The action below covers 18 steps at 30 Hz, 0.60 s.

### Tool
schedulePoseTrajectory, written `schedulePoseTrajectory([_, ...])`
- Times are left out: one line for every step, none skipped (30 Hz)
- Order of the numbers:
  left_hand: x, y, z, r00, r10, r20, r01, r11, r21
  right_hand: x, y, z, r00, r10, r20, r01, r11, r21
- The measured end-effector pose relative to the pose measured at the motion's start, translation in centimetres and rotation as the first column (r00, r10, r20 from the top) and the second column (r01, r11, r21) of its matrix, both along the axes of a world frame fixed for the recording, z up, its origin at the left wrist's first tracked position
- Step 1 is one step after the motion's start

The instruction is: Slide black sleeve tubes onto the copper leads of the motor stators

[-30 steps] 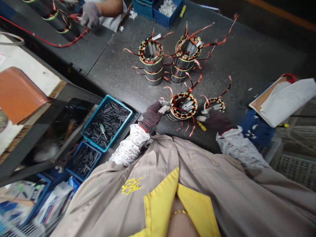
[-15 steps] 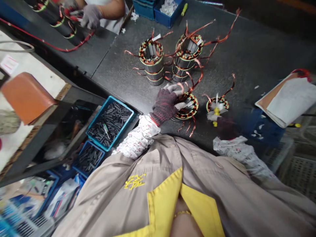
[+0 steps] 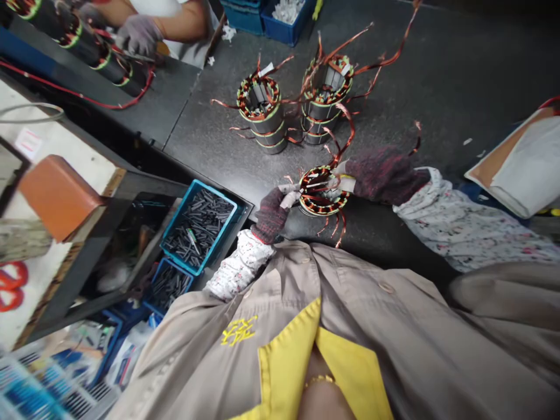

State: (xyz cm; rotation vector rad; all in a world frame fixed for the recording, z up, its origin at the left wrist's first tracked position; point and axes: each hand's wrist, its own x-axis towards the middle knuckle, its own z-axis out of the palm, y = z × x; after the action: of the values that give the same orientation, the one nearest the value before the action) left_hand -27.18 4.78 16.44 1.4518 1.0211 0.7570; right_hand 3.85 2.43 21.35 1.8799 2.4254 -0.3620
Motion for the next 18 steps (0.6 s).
schedulePoseTrajectory([0.2,0.1,0.3,0.999,-0.008,0.045,0.012,0.996,-0.087,0.0,0.5,0.1,0.996,0.044,0.075,-0.043,0.999,-0.007])
schedulePoseTrajectory([0.4,0.1,0.7,0.997,-0.002,0.076,0.013,0.99,-0.142,-0.1,1.0,0.3,0.989,0.076,0.127,-0.074,0.997,-0.019])
schedulePoseTrajectory([0.5,0.1,1.0,0.996,0.01,0.093,0.006,0.984,-0.176,-0.2,1.3,0.6,0.985,0.093,0.143,-0.089,0.995,-0.034])
schedulePoseTrajectory([0.6,0.0,1.3,0.995,0.023,0.1,-0.002,0.98,-0.2,-0.4,1.6,0.8,0.989,0.092,0.115,-0.087,0.995,-0.048])
schedulePoseTrajectory([0.5,-0.1,1.5,0.994,0.031,0.104,-0.007,0.976,-0.219,-0.6,1.8,1.1,0.995,0.083,0.06,-0.08,0.995,-0.062])
schedulePoseTrajectory([0.5,-0.1,1.7,0.994,0.034,0.106,-0.008,0.972,-0.235,-0.7,1.9,1.4,0.998,0.069,-0.005,-0.069,0.995,-0.075])
schedulePoseTrajectory([0.4,-0.1,1.8,0.993,0.035,0.111,-0.007,0.969,-0.247,-0.9,2.0,1.7,0.997,0.046,-0.064,-0.051,0.995,-0.081])
schedulePoseTrajectory([0.3,-0.1,1.8,0.992,0.036,0.12,-0.004,0.966,-0.257,-1.0,2.1,1.8,0.993,0.023,-0.114,-0.032,0.996,-0.081])
schedulePoseTrajectory([0.3,-0.1,1.7,0.991,0.033,0.132,0.004,0.964,-0.267,-1.1,2.1,1.9,0.989,0.007,-0.149,-0.019,0.997,-0.079])
schedulePoseTrajectory([0.2,-0.1,1.6,0.989,0.027,0.146,0.015,0.961,-0.277,-1.1,2.2,1.9,0.986,0.0,-0.167,-0.013,0.997,-0.076])
schedulePoseTrajectory([0.2,0.0,1.4,0.987,0.022,0.159,0.024,0.958,-0.285,-1.1,2.3,1.7,0.986,0.002,-0.166,-0.014,0.997,-0.073])
schedulePoseTrajectory([0.2,0.1,1.2,0.985,0.021,0.172,0.03,0.957,-0.288,-1.0,2.5,1.5,0.988,0.016,-0.151,-0.027,0.997,-0.074])
schedulePoseTrajectory([0.2,0.1,1.0,0.983,0.02,0.183,0.034,0.957,-0.287,-0.9,2.6,1.3,0.991,0.037,-0.126,-0.047,0.996,-0.074])
schedulePoseTrajectory([0.2,0.2,0.8,0.982,0.019,0.19,0.037,0.958,-0.283,-0.7,2.7,1.0,0.994,0.06,-0.094,-0.067,0.995,-0.073])
schedulePoseTrajectory([0.2,0.2,0.7,0.981,0.017,0.193,0.038,0.96,-0.277,-0.5,2.8,0.7,0.995,0.08,-0.063,-0.084,0.994,-0.068])
schedulePoseTrajectory([0.3,0.2,0.6,0.981,0.017,0.196,0.038,0.962,-0.271,-0.3,2.9,0.5,0.995,0.093,-0.034,-0.095,0.994,-0.058])
schedulePoseTrajectory([0.3,0.2,0.6,0.98,0.016,0.197,0.039,0.963,-0.268,-0.1,2.9,0.3,0.995,0.099,-0.014,-0.1,0.994,-0.046])
schedulePoseTrajectory([0.3,0.2,0.6,0.98,0.015,0.2,0.04,0.962,-0.268,0.0,2.9,0.1,0.995,0.099,-0.001,-0.099,0.994,-0.035])
